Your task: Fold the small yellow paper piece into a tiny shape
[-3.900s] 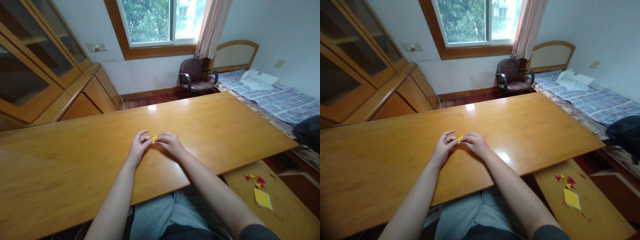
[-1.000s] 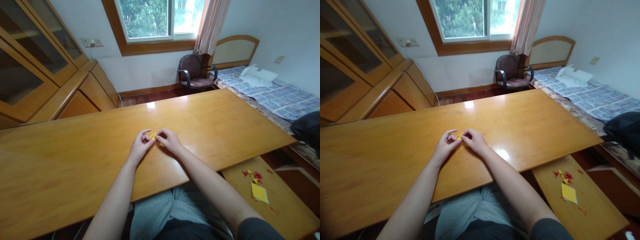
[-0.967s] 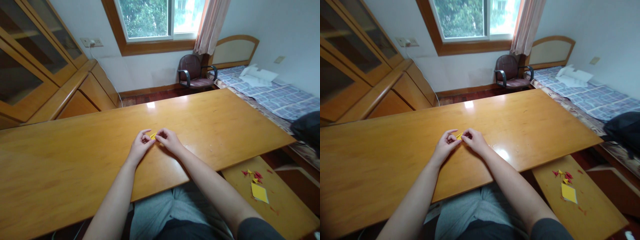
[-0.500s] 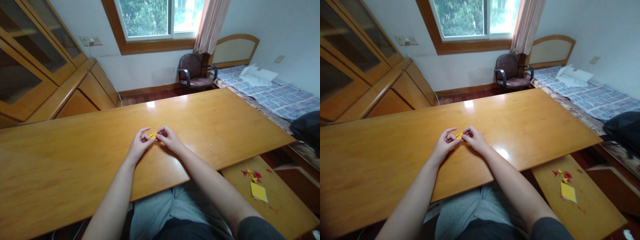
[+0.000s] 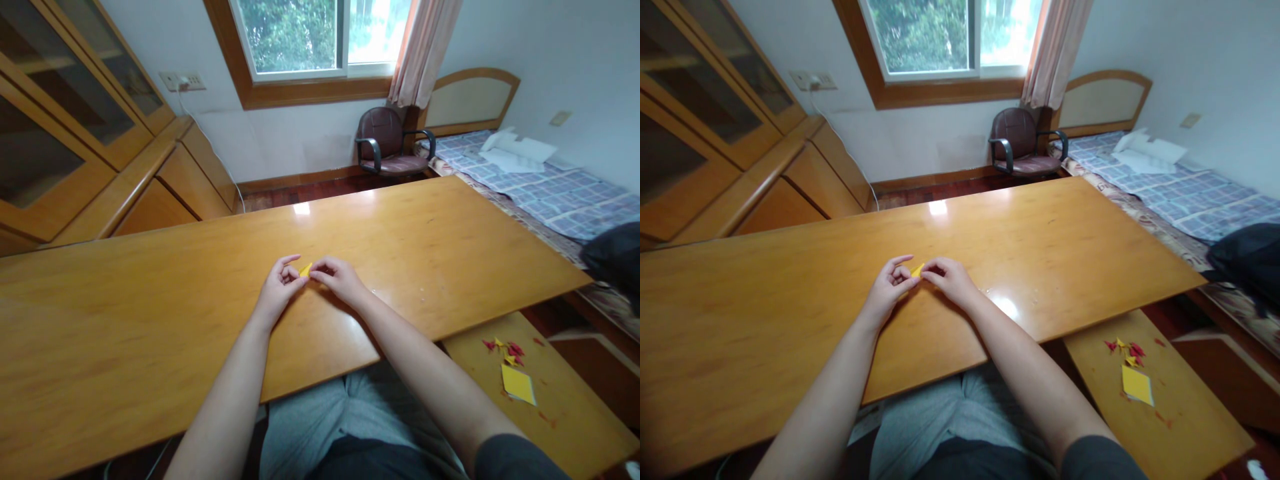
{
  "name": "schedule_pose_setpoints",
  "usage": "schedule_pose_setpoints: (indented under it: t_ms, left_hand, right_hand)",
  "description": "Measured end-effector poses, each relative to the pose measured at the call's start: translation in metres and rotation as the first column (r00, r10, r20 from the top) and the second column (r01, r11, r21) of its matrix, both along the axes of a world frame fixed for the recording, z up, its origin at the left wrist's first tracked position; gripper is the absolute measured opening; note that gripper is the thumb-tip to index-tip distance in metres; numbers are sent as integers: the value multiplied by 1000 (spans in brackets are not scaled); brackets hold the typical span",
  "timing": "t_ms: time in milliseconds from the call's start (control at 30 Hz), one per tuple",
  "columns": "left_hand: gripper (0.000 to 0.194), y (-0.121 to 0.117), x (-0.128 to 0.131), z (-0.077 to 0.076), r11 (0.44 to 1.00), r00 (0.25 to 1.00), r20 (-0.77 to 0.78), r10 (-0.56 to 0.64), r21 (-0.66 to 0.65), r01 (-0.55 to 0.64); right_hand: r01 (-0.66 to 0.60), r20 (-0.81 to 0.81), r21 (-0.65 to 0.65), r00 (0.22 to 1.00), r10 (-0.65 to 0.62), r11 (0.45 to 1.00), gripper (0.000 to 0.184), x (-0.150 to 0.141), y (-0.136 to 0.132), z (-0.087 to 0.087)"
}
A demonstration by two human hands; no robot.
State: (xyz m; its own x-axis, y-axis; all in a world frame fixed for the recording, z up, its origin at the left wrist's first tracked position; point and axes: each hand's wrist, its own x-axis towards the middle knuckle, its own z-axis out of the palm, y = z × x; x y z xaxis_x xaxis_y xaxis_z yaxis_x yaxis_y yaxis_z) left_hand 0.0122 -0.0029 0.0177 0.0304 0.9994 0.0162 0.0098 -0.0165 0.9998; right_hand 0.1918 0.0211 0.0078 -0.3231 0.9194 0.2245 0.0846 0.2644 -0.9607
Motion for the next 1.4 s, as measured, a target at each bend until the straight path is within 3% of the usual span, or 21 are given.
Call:
schedule_pose_setpoints:
  t_ms: [467,833,1133,1400]
  left_hand:
    - [48,0,0,-1,997,996,45,78,3,-78]
    - [47,-1,-2,-1,995,989,103,103,-5,-103]
    - [73,3,-6,-6,998,987,156,42,-53,-35]
    - [75,1,-5,-3,994,991,128,-24,-101,37]
  right_hand:
    - [-97,87,218,993,80,971,9,2,0,3]
    - [-92,126,226,990,64,970,8,0,-1,6]
    - [-44,100,192,995,26,980,9,1,-1,7]
    - [-22,74,155,997,10,988,9,1,-3,8]
